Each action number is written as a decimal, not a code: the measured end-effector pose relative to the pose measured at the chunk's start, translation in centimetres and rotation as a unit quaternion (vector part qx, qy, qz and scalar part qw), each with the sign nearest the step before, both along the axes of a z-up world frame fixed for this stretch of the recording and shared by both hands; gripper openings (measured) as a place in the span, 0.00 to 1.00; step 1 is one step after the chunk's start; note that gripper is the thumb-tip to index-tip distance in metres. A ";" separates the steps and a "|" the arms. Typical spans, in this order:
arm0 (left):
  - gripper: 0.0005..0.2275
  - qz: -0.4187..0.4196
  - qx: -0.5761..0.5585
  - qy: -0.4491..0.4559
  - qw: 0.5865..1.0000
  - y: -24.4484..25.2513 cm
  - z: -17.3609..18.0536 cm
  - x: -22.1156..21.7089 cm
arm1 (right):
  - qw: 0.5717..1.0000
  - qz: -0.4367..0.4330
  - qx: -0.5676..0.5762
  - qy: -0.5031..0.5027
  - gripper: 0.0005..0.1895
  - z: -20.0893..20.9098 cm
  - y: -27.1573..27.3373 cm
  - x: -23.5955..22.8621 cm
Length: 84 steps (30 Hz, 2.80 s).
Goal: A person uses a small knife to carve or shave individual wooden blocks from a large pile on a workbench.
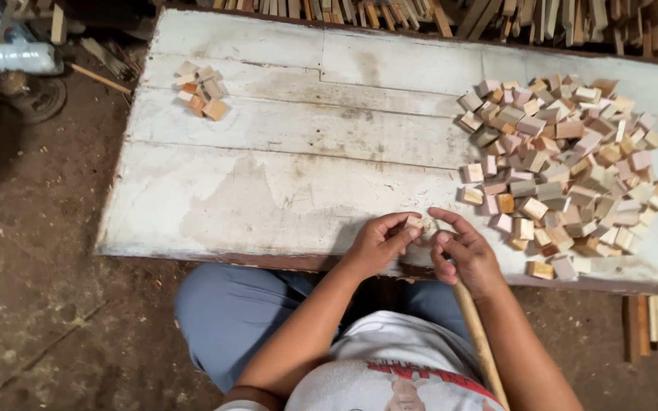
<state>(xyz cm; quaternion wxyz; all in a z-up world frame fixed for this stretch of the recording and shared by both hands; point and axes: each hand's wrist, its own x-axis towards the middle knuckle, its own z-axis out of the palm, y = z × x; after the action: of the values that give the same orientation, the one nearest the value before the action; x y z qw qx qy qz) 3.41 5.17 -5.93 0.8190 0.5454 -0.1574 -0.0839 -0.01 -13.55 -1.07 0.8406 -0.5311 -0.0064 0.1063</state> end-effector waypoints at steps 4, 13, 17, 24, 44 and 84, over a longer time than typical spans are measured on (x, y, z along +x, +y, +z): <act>0.14 0.010 -0.021 0.025 0.999 -0.8 0.2 -0.3 | 0.999 0.041 0.014 0.025 0.19 -0.6 -0.6 0.5; 0.13 0.029 -0.069 0.079 0.994 -2.7 3.7 1.0 | 0.999 0.031 0.017 -0.011 0.20 0.3 -4.2 3.0; 0.15 0.049 -0.075 0.084 0.992 -4.1 -1.2 0.0 | 0.999 0.044 0.000 -0.027 0.23 1.6 -3.0 0.2; 0.14 0.073 -0.082 0.088 0.990 -3.3 1.1 -1.3 | 0.998 0.039 0.016 -0.041 0.22 1.4 -2.0 -0.3; 0.17 0.177 0.148 -0.088 0.969 -1.1 6.1 -1.8 | 0.999 0.030 0.031 -0.015 0.18 1.0 -1.1 -0.5; 0.15 0.072 -0.071 0.070 0.992 -2.3 1.1 -0.6 | 0.995 0.089 0.024 -0.045 0.24 1.4 -1.8 0.9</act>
<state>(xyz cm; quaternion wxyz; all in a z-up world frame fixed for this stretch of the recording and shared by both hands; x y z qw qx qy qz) 2.84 2.83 -4.85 0.8686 0.4884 -0.0658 -0.0514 0.91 -15.38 0.29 0.8389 -0.5126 -0.0937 0.1570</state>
